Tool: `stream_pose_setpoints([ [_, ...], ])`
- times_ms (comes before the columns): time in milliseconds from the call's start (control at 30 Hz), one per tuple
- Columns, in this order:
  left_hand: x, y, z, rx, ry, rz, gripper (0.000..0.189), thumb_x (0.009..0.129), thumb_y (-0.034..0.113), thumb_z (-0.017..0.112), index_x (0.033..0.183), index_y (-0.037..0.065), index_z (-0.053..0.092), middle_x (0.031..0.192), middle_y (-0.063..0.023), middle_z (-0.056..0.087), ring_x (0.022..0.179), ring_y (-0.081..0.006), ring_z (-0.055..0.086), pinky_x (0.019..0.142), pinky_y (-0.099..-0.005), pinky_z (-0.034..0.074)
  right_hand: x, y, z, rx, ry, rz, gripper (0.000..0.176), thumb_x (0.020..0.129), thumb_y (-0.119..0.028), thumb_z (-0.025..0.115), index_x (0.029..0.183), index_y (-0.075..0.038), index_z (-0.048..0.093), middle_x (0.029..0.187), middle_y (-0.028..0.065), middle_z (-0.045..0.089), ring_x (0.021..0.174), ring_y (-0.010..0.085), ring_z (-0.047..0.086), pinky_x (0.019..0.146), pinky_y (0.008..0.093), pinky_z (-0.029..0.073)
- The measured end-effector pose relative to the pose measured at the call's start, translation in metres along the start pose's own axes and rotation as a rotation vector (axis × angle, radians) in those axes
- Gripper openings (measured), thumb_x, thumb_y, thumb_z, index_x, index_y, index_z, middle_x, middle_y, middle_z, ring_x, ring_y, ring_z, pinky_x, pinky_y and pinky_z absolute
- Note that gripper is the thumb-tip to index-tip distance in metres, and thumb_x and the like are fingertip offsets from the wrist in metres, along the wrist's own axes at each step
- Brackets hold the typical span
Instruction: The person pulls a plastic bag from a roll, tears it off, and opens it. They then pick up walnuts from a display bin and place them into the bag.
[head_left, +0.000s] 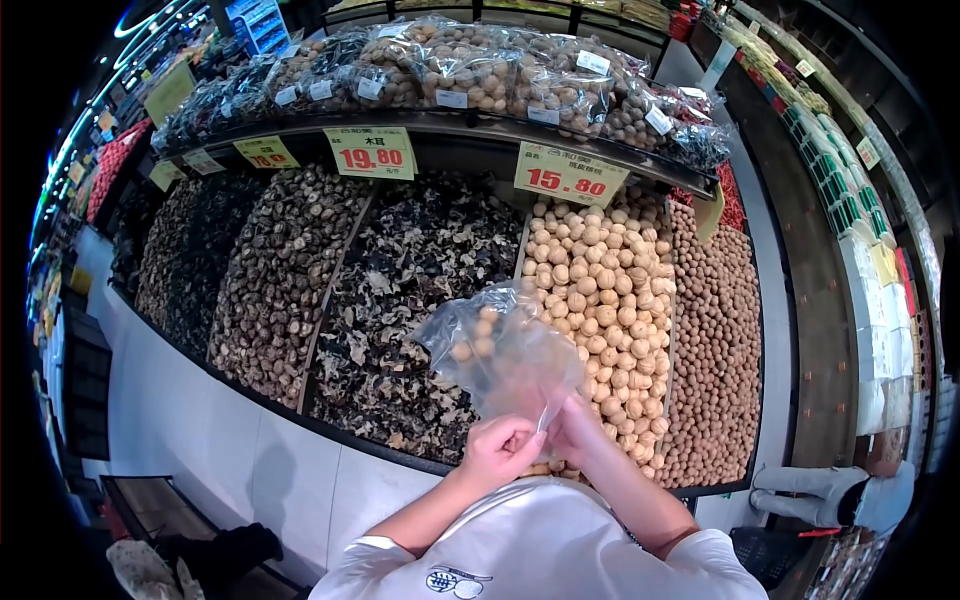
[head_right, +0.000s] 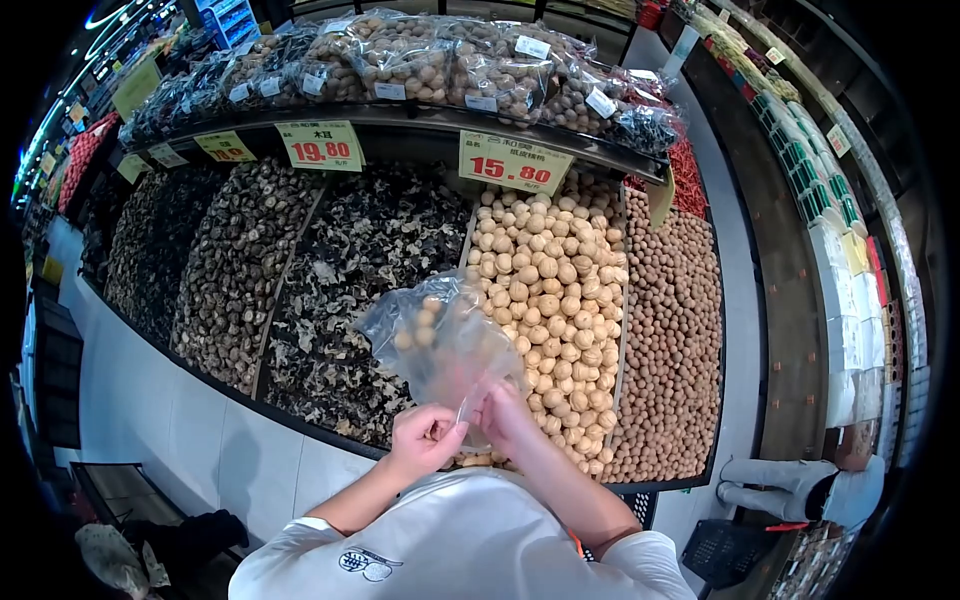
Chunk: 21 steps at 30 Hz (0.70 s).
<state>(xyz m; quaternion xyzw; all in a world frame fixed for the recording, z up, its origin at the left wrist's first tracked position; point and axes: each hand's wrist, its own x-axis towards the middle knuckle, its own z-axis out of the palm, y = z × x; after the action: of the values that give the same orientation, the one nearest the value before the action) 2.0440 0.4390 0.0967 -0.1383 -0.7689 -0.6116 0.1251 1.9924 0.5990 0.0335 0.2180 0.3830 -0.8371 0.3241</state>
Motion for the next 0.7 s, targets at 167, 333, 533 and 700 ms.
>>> stream_pose_setpoints([
  [167, -0.002, -0.004, 0.001, 0.02, -0.012, 0.007, 0.011, 0.086, 0.006, 0.076, 0.081, 0.001, 0.067, 0.059, -0.0031, 0.054, 0.049, -0.011, 0.049, 0.047, -0.0265, 0.038, -0.069, -0.001, -0.024, -0.047, 0.086, -0.179, 0.018, 0.105, -0.019, 0.05, 0.101, -0.005, 0.06, 0.088, 0.0049, 0.067, 0.071, 0.0153, 0.065, 0.061, 0.0259, 0.051],
  [333, -0.004, -0.01, 0.008, 0.004, -0.039, -0.004, 0.009, 0.086, 0.003, 0.074, 0.084, 0.002, 0.065, 0.063, 0.0019, 0.053, 0.054, -0.0065, 0.047, 0.051, -0.023, 0.037, -0.085, 0.008, -0.077, -0.224, 0.351, -0.366, 0.011, 0.102, -0.018, 0.06, 0.1, -0.007, 0.063, 0.085, 0.0027, 0.066, 0.065, 0.0102, 0.062, 0.057, 0.0238, 0.05],
  [533, -0.008, -0.009, 0.008, 0.01, 0.005, -0.049, 0.011, 0.086, 0.003, 0.076, 0.088, 0.001, 0.065, 0.064, 0.0026, 0.05, 0.053, -0.0052, 0.043, 0.048, -0.022, 0.034, -0.092, -0.008, -0.096, -1.15, 0.622, -0.808, 0.024, 0.088, -0.007, 0.074, 0.11, -0.004, 0.064, 0.1, 0.0077, 0.064, 0.058, 0.0122, 0.059, 0.055, 0.0263, 0.048],
  [700, -0.011, -0.002, 0.003, 0.073, -0.077, -0.111, 0.021, 0.084, 0.007, 0.079, 0.097, 0.001, 0.063, 0.071, 0.0045, 0.053, 0.06, -0.0022, 0.044, 0.052, -0.0193, 0.036, -0.085, -0.016, -0.088, -1.436, 0.647, -0.992, 0.04, 0.081, -0.014, 0.079, 0.116, -0.006, 0.062, 0.108, 0.012, 0.059, 0.082, 0.0303, 0.066, 0.069, 0.0393, 0.055],
])
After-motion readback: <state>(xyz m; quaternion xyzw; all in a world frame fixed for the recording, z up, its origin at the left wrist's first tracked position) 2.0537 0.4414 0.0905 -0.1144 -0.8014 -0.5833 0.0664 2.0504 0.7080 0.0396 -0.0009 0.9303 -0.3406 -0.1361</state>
